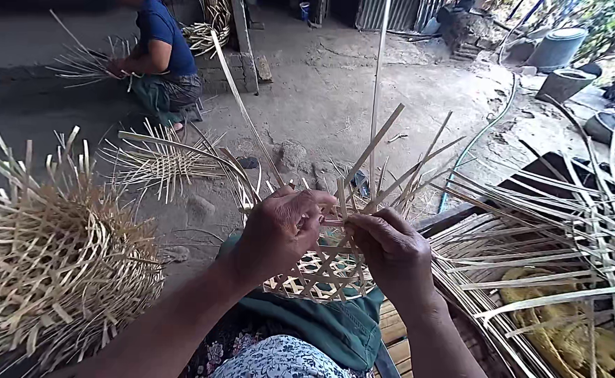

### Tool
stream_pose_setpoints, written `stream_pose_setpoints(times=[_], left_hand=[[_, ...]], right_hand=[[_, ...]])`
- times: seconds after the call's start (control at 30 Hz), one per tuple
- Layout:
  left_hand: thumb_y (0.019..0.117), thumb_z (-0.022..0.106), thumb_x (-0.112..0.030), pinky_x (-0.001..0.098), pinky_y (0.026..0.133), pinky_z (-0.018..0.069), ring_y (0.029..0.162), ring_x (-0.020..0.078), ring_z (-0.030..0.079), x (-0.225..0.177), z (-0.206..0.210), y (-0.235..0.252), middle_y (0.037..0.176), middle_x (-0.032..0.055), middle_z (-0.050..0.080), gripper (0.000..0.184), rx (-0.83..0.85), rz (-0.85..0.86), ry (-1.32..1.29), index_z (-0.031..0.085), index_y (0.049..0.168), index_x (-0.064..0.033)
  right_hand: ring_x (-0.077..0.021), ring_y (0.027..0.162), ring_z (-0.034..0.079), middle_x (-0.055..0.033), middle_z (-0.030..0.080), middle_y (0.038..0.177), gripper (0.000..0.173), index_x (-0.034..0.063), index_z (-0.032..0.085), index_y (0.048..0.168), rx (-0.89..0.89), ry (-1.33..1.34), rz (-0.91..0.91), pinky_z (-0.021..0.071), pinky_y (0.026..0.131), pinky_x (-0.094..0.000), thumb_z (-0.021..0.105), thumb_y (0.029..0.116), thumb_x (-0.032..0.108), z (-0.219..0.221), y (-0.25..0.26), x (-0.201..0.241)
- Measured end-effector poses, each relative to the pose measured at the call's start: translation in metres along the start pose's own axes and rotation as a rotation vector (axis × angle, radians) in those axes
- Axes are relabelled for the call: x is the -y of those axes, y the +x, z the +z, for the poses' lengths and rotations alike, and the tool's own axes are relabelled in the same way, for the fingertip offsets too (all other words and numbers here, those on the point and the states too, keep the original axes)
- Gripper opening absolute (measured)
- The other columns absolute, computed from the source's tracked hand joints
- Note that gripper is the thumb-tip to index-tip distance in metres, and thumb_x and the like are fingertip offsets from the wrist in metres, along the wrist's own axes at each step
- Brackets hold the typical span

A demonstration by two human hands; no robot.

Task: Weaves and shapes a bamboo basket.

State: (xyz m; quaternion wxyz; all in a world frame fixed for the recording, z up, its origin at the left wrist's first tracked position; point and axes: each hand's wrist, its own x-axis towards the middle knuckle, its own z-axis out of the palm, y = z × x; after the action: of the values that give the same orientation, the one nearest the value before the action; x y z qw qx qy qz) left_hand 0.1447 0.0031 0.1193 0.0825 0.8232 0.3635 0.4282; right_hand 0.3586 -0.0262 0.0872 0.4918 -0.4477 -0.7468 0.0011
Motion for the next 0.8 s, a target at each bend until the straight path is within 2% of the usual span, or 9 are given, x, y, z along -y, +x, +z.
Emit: stream_pose_setpoints(times=[0.07,0.2,0.3,0.4,0.5,0.57,0.63,0.7,0.8], left_hand=[[0.0965,0.066,-0.023,0.0216,0.055,0.0475,0.059,0.0029,0.052,-0.001,-0.008,0.004,0.072,-0.0071,0.06,0.036,0.045,-0.069,-0.029,0.068,0.131,-0.0124],[0.0967,0.067,-0.027,0.0241,0.053,0.0452,0.055,0.0016,0.05,-0.003,-0.005,0.002,0.066,-0.009,0.057,0.015,0.04,-0.116,-0.064,0.072,0.105,-0.0156],[0.1022,0.057,-0.022,0.0219,0.06,0.0517,0.067,0.0025,0.059,-0.001,0.001,-0.007,0.08,-0.0032,0.065,0.017,-0.008,-0.001,-0.138,0.066,0.1,-0.0078],[0.1058,0.057,-0.03,0.0221,0.07,0.056,0.08,0.0049,0.065,0.003,-0.001,-0.019,0.101,0.0023,0.072,0.027,-0.084,0.141,-0.267,0.06,0.119,-0.0067],[0.1053,0.057,-0.039,0.0209,0.081,0.0573,0.095,0.0044,0.069,0.018,-0.023,-0.055,0.116,-0.007,0.071,0.032,-0.259,0.1,-0.406,0.055,0.135,-0.0281],[0.1067,0.054,-0.032,0.0231,0.085,0.0574,0.097,0.0056,0.069,0.049,-0.025,-0.094,0.109,-0.0104,0.071,0.019,-0.469,-0.159,-0.531,0.06,0.125,-0.0292],[0.1096,0.042,-0.02,0.028,0.079,0.0577,0.089,0.0117,0.069,0.088,-0.011,-0.133,0.1,0.0007,0.07,0.019,-0.571,-0.698,-0.668,0.054,0.118,-0.0089],[0.1119,0.038,-0.027,0.0366,0.081,0.057,0.095,0.0191,0.07,0.113,0.014,-0.161,0.11,0.009,0.071,0.037,-0.431,-1.24,-0.807,0.054,0.135,-0.0035],[0.1117,0.036,-0.038,0.0479,0.088,0.0555,0.109,0.027,0.068,0.101,0.049,-0.168,0.126,0.0134,0.067,0.047,-0.155,-1.461,-1.018,0.052,0.143,-0.0081]], right_hand=[[-0.004,0.071,0.061,-0.0021,0.066,0.082,0.018,0.0107,0.079,0.099,0.026,0.026,-0.001,0.0515,0.063,-0.0188,0.066,0.1002,0.023,0.001,0.0,0.004],[-0.0036,0.068,0.058,0.0002,0.065,0.079,0.024,0.0123,0.078,0.094,0.068,-0.001,0.021,0.0477,0.059,-0.0196,0.062,0.1021,0.028,-0.001,0.001,0.011],[-0.0026,0.067,0.058,0.0021,0.065,0.08,0.024,0.0136,0.077,0.093,0.074,-0.045,0.091,0.0487,0.059,-0.0206,0.06,0.1017,0.029,-0.005,0.001,0.012],[0.0001,0.065,0.056,0.0014,0.065,0.079,0.025,0.0113,0.077,0.089,0.049,-0.035,0.109,0.0459,0.057,-0.0163,0.062,0.1006,0.028,-0.012,-0.004,0.01],[0.0034,0.073,0.058,0.0018,0.066,0.087,0.018,0.0091,0.077,0.101,-0.047,0.217,0.088,0.0489,0.064,-0.0103,0.067,0.1001,0.024,-0.032,-0.026,-0.011],[-0.0002,0.084,0.065,0.009,0.07,0.102,0.018,0.0176,0.075,0.116,-0.231,0.387,0.174,0.0566,0.073,-0.0173,0.066,0.1016,0.023,-0.045,-0.055,-0.032],[-0.0044,0.087,0.069,0.0098,0.072,0.103,0.016,0.0136,0.069,0.116,-0.483,0.451,0.423,0.0598,0.078,-0.0234,0.061,0.1021,0.017,-0.048,-0.088,-0.052],[-0.0045,0.086,0.067,0.004,0.066,0.1,0.024,0.0022,0.055,0.125,-0.552,0.485,0.862,0.0584,0.078,-0.0234,0.045,0.1071,0.016,-0.043,-0.112,-0.064],[-0.0138,0.085,0.071,-0.0062,0.072,0.101,0.043,0.004,0.051,0.136,-0.459,0.73,1.305,0.0598,0.071,-0.0313,0.029,0.1139,0.034,-0.022,-0.136,-0.068]])
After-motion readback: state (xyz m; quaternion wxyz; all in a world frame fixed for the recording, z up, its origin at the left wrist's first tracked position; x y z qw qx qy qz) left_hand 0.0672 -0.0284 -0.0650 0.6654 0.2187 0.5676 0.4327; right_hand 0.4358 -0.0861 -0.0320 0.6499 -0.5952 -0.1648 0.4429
